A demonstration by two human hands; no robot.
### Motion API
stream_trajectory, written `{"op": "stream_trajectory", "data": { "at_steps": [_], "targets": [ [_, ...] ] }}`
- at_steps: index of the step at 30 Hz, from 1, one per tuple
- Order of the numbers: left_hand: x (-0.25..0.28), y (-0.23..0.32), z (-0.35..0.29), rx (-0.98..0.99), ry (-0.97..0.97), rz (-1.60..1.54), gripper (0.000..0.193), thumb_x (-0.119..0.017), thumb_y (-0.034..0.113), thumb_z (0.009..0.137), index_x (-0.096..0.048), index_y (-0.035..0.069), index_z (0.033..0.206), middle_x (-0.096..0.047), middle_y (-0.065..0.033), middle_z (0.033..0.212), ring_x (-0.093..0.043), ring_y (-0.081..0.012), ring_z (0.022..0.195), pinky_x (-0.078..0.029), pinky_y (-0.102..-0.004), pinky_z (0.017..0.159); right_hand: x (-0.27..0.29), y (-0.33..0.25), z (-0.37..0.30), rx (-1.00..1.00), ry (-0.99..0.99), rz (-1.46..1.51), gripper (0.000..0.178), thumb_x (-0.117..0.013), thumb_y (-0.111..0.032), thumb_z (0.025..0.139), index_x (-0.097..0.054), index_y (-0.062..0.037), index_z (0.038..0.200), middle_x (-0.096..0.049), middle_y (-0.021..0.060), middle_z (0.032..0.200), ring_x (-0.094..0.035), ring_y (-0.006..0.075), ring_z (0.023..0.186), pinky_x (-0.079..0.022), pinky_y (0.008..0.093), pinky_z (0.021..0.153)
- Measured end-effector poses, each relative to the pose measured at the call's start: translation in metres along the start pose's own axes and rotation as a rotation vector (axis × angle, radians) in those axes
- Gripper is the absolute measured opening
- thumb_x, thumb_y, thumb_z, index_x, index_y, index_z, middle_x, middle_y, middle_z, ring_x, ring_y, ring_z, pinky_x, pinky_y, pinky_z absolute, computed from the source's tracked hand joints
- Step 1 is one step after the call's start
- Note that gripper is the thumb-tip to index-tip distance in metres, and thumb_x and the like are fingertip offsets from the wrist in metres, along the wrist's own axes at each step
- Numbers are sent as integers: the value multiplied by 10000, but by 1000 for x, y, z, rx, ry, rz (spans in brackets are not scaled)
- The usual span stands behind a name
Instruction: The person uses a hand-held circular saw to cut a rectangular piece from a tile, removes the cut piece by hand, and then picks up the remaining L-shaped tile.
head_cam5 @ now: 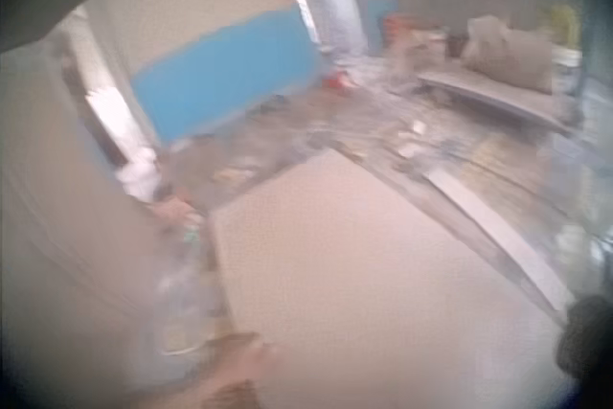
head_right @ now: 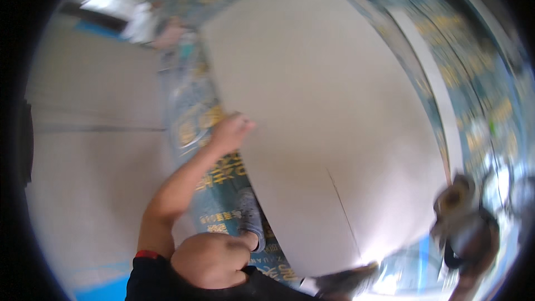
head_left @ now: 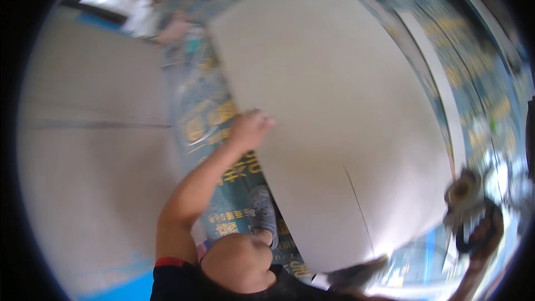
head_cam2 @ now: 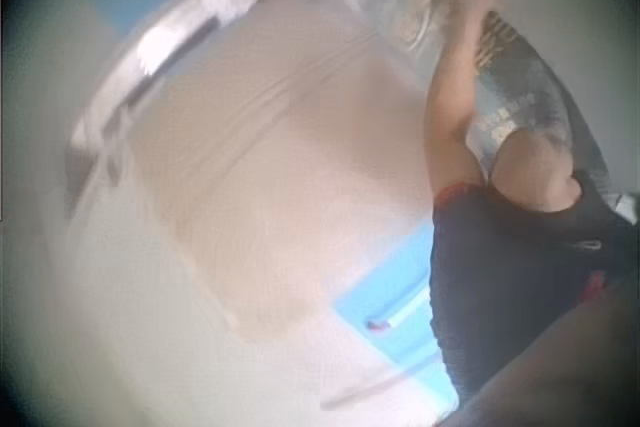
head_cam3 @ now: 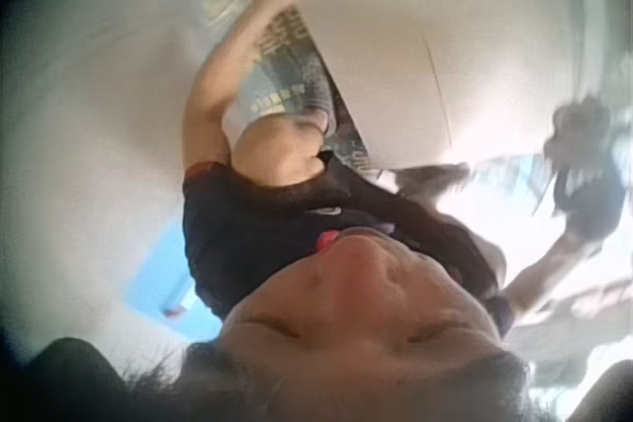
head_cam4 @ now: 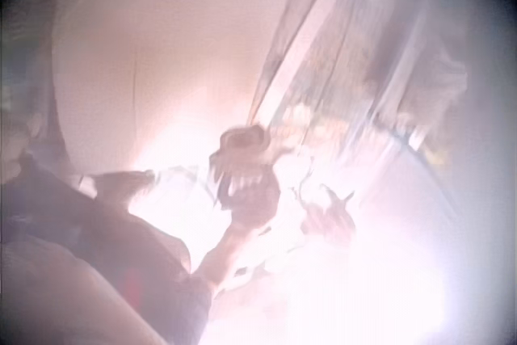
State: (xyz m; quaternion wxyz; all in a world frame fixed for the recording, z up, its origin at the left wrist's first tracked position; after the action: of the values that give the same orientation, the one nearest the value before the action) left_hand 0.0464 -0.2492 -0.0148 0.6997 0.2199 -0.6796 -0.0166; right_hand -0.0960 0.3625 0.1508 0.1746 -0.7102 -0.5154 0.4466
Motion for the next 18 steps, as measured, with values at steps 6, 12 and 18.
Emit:
{"op": "stream_trajectory", "data": {
  "at_steps": [6,12,18],
  "targets": [
    [0,-19,117,-451,158,165,352,-588,296,918,-577,16,1131,-571,-174,1197,-528,-376,1116,-442,-446,948,-49,6,-5,29,192,-100,132,-528,-184,892,-453,-138,793,-369,-68,615,-400,68,504,-415,259,497],
    [-62,25,251,-526,231,20,502,-551,355,938,-490,-6,1281,-461,-188,1368,-414,-387,1269,-329,-462,1079,-108,24,-12,89,382,-83,199,-535,-125,835,-575,-5,989,-557,37,710,-559,151,589,-549,336,615],
    [-96,24,280,-501,247,5,581,-548,389,928,-445,-9,1339,-400,-173,1444,-360,-371,1334,-274,-453,1125,-96,56,20,278,473,19,215,-547,-76,784,-567,10,981,-571,85,764,-552,176,612,-519,341,589]
  ]
}}
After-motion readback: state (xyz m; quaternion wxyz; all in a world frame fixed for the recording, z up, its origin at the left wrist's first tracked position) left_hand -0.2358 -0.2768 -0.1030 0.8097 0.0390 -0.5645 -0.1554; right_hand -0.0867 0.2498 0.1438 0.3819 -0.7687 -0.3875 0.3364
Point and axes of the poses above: each hand's wrist, its own z-axis towards the middle knuckle, its own x-axis out of the back of the hand, y = z × x, the point moved 1 cm from there along z, towards the middle knuckle
